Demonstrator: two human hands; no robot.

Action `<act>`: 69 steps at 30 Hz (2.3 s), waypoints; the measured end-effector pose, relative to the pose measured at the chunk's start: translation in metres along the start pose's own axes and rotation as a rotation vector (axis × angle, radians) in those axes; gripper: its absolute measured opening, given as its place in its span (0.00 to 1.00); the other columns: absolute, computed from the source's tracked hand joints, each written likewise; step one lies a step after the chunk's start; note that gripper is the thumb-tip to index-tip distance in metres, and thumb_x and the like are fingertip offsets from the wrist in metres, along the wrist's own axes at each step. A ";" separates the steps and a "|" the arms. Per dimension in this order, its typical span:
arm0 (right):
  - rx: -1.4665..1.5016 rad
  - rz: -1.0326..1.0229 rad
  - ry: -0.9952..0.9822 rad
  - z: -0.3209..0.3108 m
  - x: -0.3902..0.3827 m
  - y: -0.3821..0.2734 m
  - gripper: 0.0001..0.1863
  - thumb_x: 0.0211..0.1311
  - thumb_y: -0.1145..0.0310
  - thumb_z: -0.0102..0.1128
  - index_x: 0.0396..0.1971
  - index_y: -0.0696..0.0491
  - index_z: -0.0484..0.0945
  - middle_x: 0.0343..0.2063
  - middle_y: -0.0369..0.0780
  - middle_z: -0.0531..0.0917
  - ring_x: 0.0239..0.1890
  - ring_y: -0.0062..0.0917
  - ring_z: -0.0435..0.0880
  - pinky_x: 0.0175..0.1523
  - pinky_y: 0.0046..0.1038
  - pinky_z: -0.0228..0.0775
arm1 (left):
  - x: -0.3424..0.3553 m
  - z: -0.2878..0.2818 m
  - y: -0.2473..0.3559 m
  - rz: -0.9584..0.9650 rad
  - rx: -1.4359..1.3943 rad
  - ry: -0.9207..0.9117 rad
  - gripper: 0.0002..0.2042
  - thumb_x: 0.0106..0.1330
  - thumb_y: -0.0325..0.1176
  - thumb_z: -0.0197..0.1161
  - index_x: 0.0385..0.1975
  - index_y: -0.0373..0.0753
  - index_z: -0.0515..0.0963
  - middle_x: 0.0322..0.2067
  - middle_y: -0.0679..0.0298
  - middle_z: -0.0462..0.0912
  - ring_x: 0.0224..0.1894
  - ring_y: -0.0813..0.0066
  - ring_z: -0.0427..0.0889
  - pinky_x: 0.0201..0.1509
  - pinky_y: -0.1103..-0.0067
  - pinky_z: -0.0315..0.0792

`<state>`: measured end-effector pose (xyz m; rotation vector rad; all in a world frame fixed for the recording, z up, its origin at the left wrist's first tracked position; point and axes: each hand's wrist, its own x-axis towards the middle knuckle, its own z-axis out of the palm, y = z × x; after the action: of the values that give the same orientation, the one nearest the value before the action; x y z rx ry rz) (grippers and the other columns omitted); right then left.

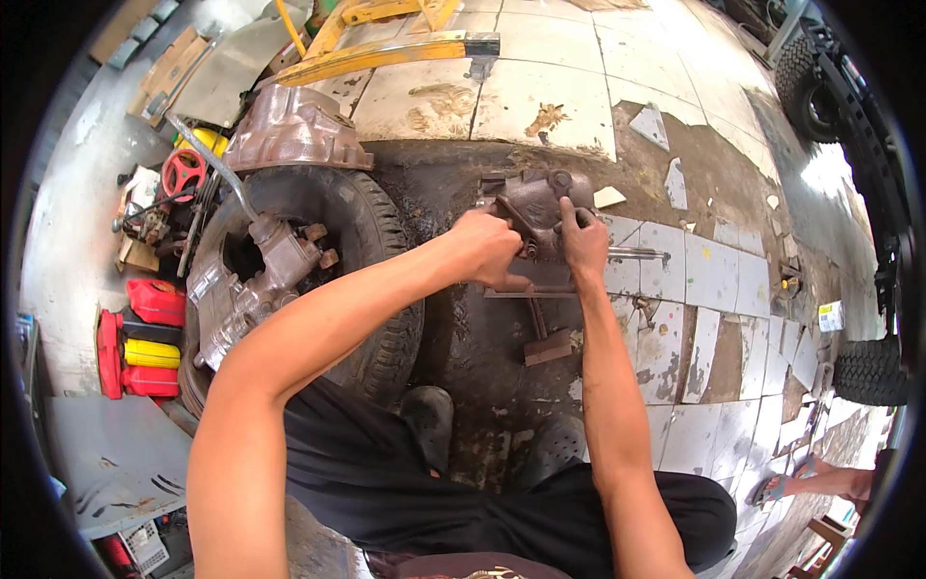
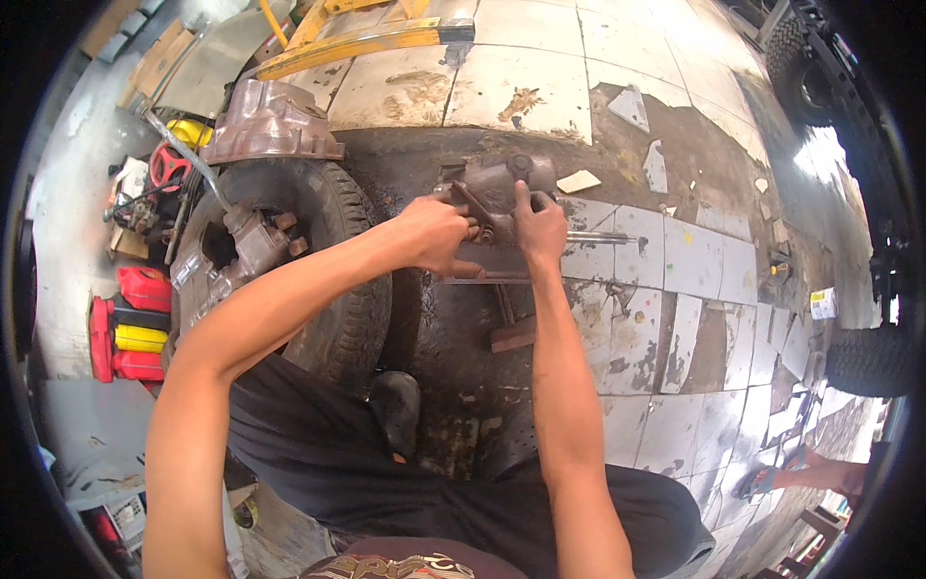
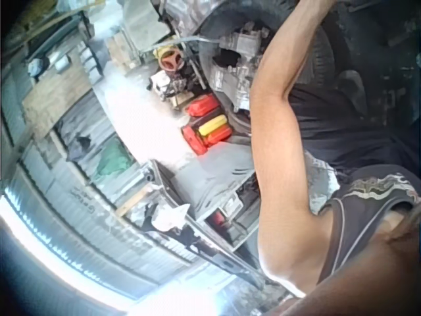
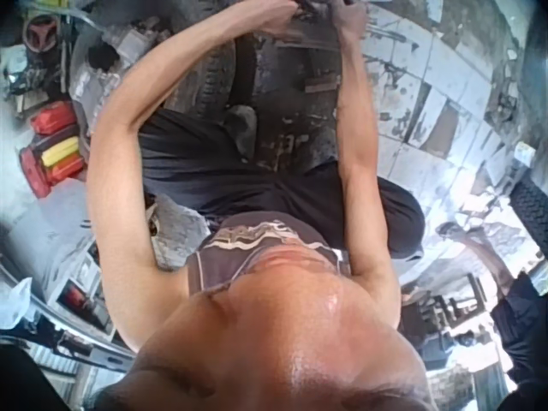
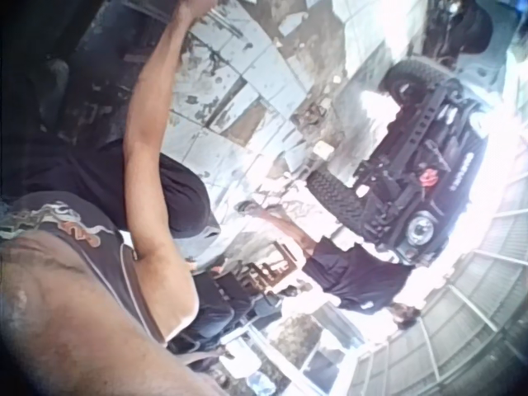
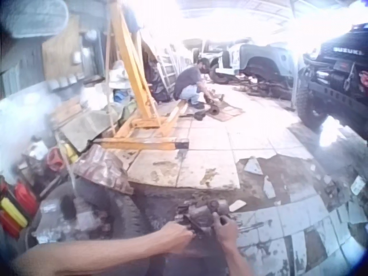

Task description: The person sits on the floor of a workshop and works on a metallic mechanical component, likely a brake caliper. They use their hands to manipulate and adjust parts of the component, occasionally using a small tool to tighten or loosen elements. The person repeatedly repositions the component to access different areas.

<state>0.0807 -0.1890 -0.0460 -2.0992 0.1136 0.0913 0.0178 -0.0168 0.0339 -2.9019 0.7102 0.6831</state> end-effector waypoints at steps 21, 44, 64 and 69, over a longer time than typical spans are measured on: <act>-0.029 0.061 -0.007 0.002 0.004 -0.002 0.30 0.62 0.39 0.52 0.33 0.54 0.85 0.30 0.50 0.85 0.39 0.49 0.84 0.44 0.42 0.73 | 0.013 0.004 0.007 -0.051 0.050 0.106 0.46 0.55 0.74 0.53 0.55 0.32 0.77 0.58 0.49 0.76 0.61 0.54 0.74 0.63 0.67 0.71; 0.125 0.069 0.057 0.005 0.000 0.004 0.33 0.65 0.38 0.48 0.24 0.56 0.83 0.24 0.49 0.84 0.33 0.45 0.84 0.39 0.41 0.72 | 0.011 0.018 -0.003 0.010 0.034 0.188 0.48 0.61 0.74 0.42 0.63 0.32 0.68 0.65 0.54 0.68 0.70 0.63 0.63 0.74 0.65 0.53; 0.224 0.086 0.024 0.012 0.007 0.012 0.31 0.65 0.42 0.52 0.35 0.60 0.83 0.29 0.53 0.85 0.37 0.48 0.84 0.44 0.40 0.72 | -0.002 0.024 -0.001 -0.042 0.065 0.285 0.52 0.57 0.79 0.40 0.65 0.35 0.66 0.65 0.56 0.68 0.72 0.63 0.59 0.77 0.61 0.45; 0.302 0.022 0.083 0.007 0.017 0.026 0.30 0.67 0.45 0.52 0.38 0.61 0.83 0.26 0.50 0.85 0.34 0.44 0.85 0.42 0.39 0.72 | -0.014 0.012 0.003 0.040 0.032 0.158 0.48 0.55 0.75 0.51 0.61 0.34 0.70 0.62 0.58 0.73 0.66 0.62 0.68 0.69 0.64 0.58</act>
<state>0.0945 -0.1962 -0.0735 -1.8009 0.1884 -0.0002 0.0002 -0.0109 0.0295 -2.9440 0.7893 0.4449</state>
